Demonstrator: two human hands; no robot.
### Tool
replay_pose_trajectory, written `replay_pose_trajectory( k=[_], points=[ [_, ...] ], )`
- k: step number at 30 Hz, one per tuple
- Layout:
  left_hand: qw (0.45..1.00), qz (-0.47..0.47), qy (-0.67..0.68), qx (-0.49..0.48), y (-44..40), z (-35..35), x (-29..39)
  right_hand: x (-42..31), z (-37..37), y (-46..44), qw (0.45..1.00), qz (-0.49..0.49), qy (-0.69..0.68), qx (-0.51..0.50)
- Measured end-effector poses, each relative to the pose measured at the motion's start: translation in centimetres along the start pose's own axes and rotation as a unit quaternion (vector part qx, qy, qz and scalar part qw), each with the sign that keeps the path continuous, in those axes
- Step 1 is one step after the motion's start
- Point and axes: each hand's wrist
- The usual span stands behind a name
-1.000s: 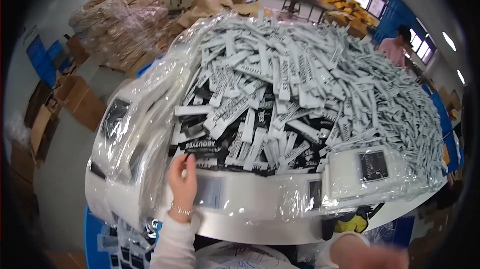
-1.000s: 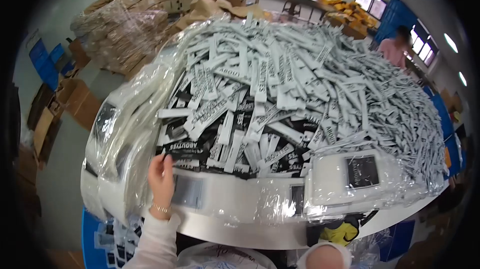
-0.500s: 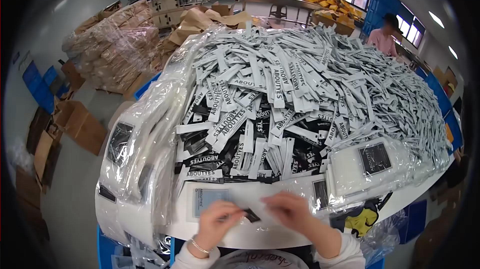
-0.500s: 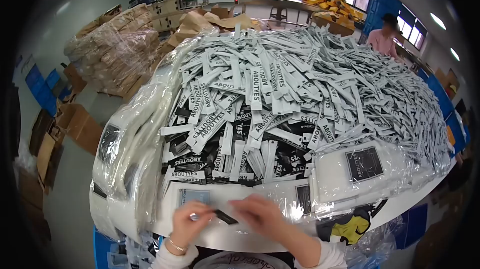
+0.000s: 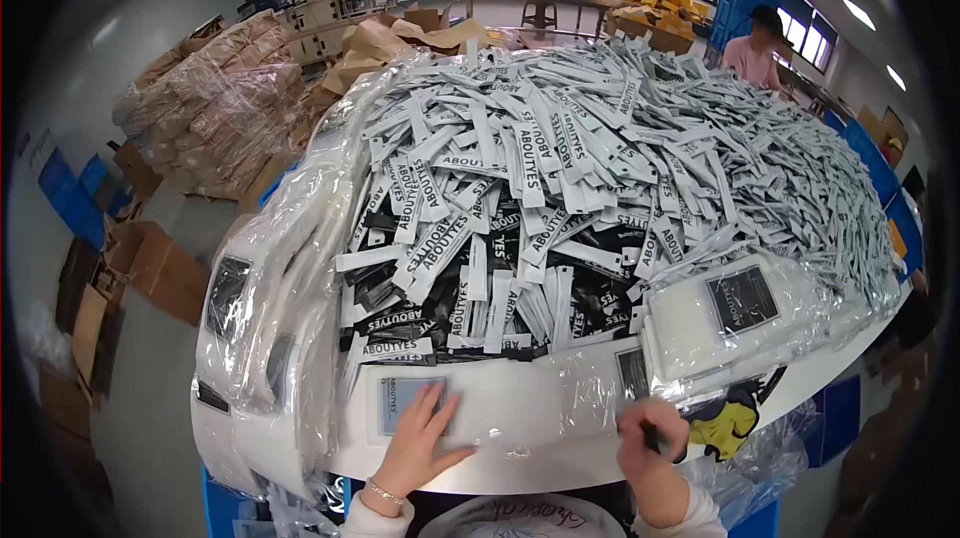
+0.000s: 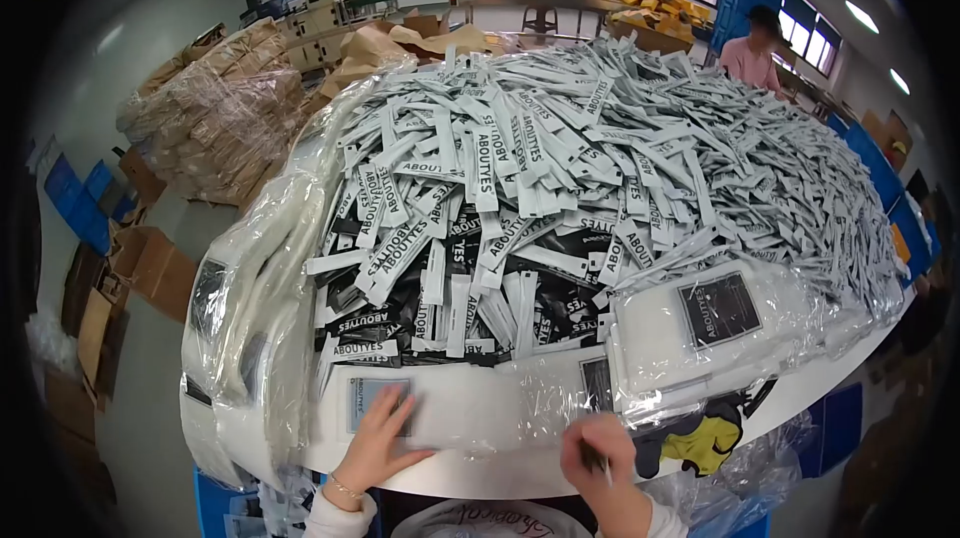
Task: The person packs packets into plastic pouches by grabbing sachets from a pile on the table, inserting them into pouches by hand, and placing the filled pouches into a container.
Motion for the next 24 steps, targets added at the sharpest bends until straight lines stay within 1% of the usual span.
replay_pose_trajectory(
  k=[1, 2, 4, 5, 7, 8, 10, 11, 13, 14, 15, 18, 19, 21, 23, 24],
  points=[
    [0.997, -0.005, -0.059, -0.051, 0.9, 0.9, -1.3, 0.8, 0.8, -0.4, 0.994, -0.022, 0.109, 0.009],
    [0.997, -0.010, -0.019, -0.069, 2.0, 1.5, -2.2, 1.8, 1.8, 0.0, 0.987, 0.073, 0.136, -0.033],
    [0.993, -0.014, 0.061, -0.095, 2.1, 1.9, -3.0, 3.0, 1.9, 2.1, 0.969, 0.239, 0.023, -0.052],
    [0.992, -0.020, 0.102, -0.069, 2.2, 1.6, -2.7, 3.1, 1.4, 2.1, 0.982, 0.183, 0.030, -0.043],
    [0.988, -0.037, 0.139, -0.047, 2.2, 1.1, -2.4, 1.3, 0.5, 0.8, 0.995, 0.082, 0.044, -0.028],
    [0.986, -0.041, 0.157, -0.036, 2.0, 0.8, -2.3, 1.8, 0.8, 0.9, 0.990, 0.087, 0.092, -0.056],
    [0.988, -0.040, 0.150, 0.017, 1.9, 1.2, -1.2, 3.5, 1.4, 1.0, 0.971, 0.088, 0.189, -0.114],
    [0.987, -0.041, 0.148, 0.048, 1.6, 1.5, -0.5, 3.6, 1.3, 1.1, 0.963, 0.070, 0.234, -0.113],
    [0.986, -0.022, 0.148, 0.080, 1.5, 1.9, 0.6, 2.7, 1.5, 1.3, 0.970, 0.201, 0.123, -0.055],
    [0.985, -0.017, 0.146, 0.089, 1.8, 2.1, 1.1, 2.0, 1.8, 1.9, 0.960, 0.272, 0.066, -0.026],
    [0.984, -0.009, 0.138, 0.108, 1.8, 2.5, 1.8, 2.0, 2.2, 2.8, 0.938, 0.343, -0.008, -0.038],
    [0.985, 0.030, 0.116, 0.123, 2.0, 3.8, 3.8, 0.4, 3.1, 4.4, 0.898, 0.402, -0.089, -0.153],
    [0.985, 0.039, 0.105, 0.129, 1.9, 4.0, 4.7, 0.1, 3.3, 4.8, 0.883, 0.431, -0.085, -0.166],
    [0.980, 0.098, 0.109, 0.134, 2.0, 3.9, 5.3, -0.4, 3.8, 5.4, 0.847, 0.490, -0.077, -0.193],
    [0.973, 0.154, 0.114, 0.130, 2.4, 3.9, 5.6, -3.0, 4.0, 2.4, 0.831, 0.507, -0.028, -0.229],
    [0.981, 0.144, 0.090, 0.099, 2.6, 4.1, 5.3, -3.8, 4.0, 1.5, 0.821, 0.515, -0.003, -0.246]
  ],
)
Point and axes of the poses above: each hand's wrist, its own y-axis away from the middle knuckle, its own z-axis out of the palm, x = y × z, and after that the axes turned 8 degrees about y, right-handed
